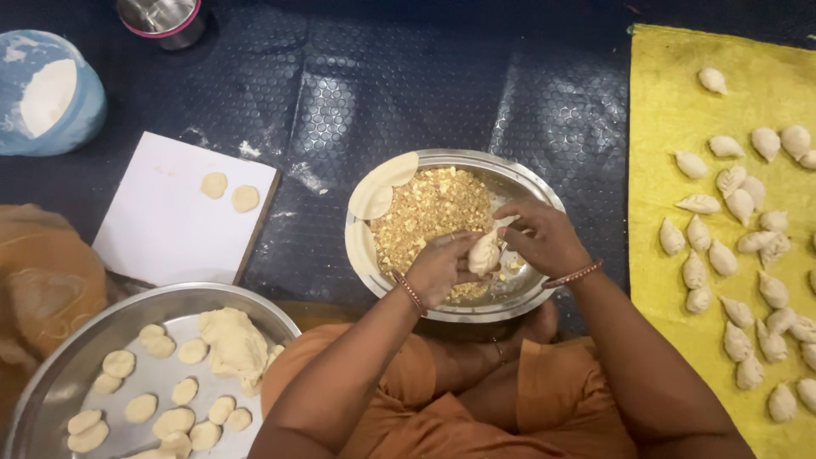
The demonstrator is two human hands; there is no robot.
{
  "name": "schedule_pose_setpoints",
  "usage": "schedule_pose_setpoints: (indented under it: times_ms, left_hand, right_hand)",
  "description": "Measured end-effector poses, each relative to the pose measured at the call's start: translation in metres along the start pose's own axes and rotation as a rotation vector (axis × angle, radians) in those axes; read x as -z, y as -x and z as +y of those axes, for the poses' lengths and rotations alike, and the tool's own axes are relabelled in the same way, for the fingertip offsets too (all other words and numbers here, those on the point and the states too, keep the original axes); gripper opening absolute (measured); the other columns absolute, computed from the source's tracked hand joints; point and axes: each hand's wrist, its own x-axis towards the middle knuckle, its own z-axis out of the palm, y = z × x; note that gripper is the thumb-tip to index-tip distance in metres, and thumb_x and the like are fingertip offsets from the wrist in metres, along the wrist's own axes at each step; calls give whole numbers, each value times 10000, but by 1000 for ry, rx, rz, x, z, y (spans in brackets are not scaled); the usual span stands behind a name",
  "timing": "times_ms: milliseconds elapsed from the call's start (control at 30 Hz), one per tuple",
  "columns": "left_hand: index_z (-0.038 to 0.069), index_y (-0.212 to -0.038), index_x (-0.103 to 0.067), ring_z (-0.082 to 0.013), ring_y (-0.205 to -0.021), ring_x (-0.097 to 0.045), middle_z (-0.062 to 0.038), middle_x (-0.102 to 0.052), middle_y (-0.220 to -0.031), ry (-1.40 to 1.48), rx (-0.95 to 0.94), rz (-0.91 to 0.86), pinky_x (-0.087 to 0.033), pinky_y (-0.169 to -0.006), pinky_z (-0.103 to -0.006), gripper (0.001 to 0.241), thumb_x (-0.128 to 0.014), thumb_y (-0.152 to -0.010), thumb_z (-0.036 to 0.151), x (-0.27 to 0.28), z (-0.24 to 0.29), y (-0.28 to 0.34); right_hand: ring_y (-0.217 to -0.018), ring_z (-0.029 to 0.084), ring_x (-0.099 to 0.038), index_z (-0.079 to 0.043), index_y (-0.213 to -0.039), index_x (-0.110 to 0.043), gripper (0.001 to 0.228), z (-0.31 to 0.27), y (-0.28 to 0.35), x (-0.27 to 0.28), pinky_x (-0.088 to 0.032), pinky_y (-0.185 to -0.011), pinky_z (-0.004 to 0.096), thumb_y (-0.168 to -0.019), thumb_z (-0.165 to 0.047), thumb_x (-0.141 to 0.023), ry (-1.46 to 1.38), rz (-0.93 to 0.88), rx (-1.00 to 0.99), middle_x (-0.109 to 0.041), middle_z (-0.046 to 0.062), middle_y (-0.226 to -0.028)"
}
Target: The person prepares dumplings by hand, taking a piece of dough, filling it with a mixture from a bowl, and folding the dough into a dumpling shape.
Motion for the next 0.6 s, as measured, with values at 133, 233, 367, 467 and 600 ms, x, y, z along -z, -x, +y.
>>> schedule_pose_setpoints:
  times_ms: [133,233,367,467,600]
  left_hand:
    - [-5,-1390,-516,-280,-1098,-692,-206,-651,-1257,157,-96,-82,-612,-941,-399,406,-365,-1091,224,-7,8,10]
    - [22,-1375,-471,-281,-1137,-674,-206,-630,-1281,251,-166,-123,-576,-993,-421,360,-335,-1094,202,-10,10,12]
    - [44,-1309,-482,-257,-1139,-660,-182,-643,-1281,313,-229,-88,-557,-1026,-396,272,-367,-1099,172,-12,9,10]
    - [57,-1264,-503,-210,-1103,-656,-147,-662,-1260,284,-286,-47,-555,-996,-353,215,-409,-1086,135,-11,4,7]
    - [50,-1260,-519,-151,-1046,-630,-90,-641,-1213,292,-378,-68,-543,-960,-297,169,-470,-1102,80,-9,-8,0]
  right_hand:
    - [-830,147,-735,-57,-1023,-734,185,-37,17,2,-616,-680,260,-841,-40,-757,97,226,215,-709,95,-1088]
    - [-774,149,-711,-58,-1013,-749,175,-55,27,-2,-591,-650,261,-842,-22,-752,131,254,311,-702,88,-997]
    - [-703,141,-673,-55,-993,-754,165,-65,33,-14,-555,-602,270,-831,-26,-762,166,229,364,-692,76,-939]
    - [-717,143,-670,-41,-972,-741,150,-65,32,-21,-552,-598,267,-825,-27,-765,154,230,380,-685,78,-929]
    - [-722,153,-680,-41,-936,-733,120,-64,29,-25,-559,-598,265,-830,-48,-789,189,240,359,-674,84,-901]
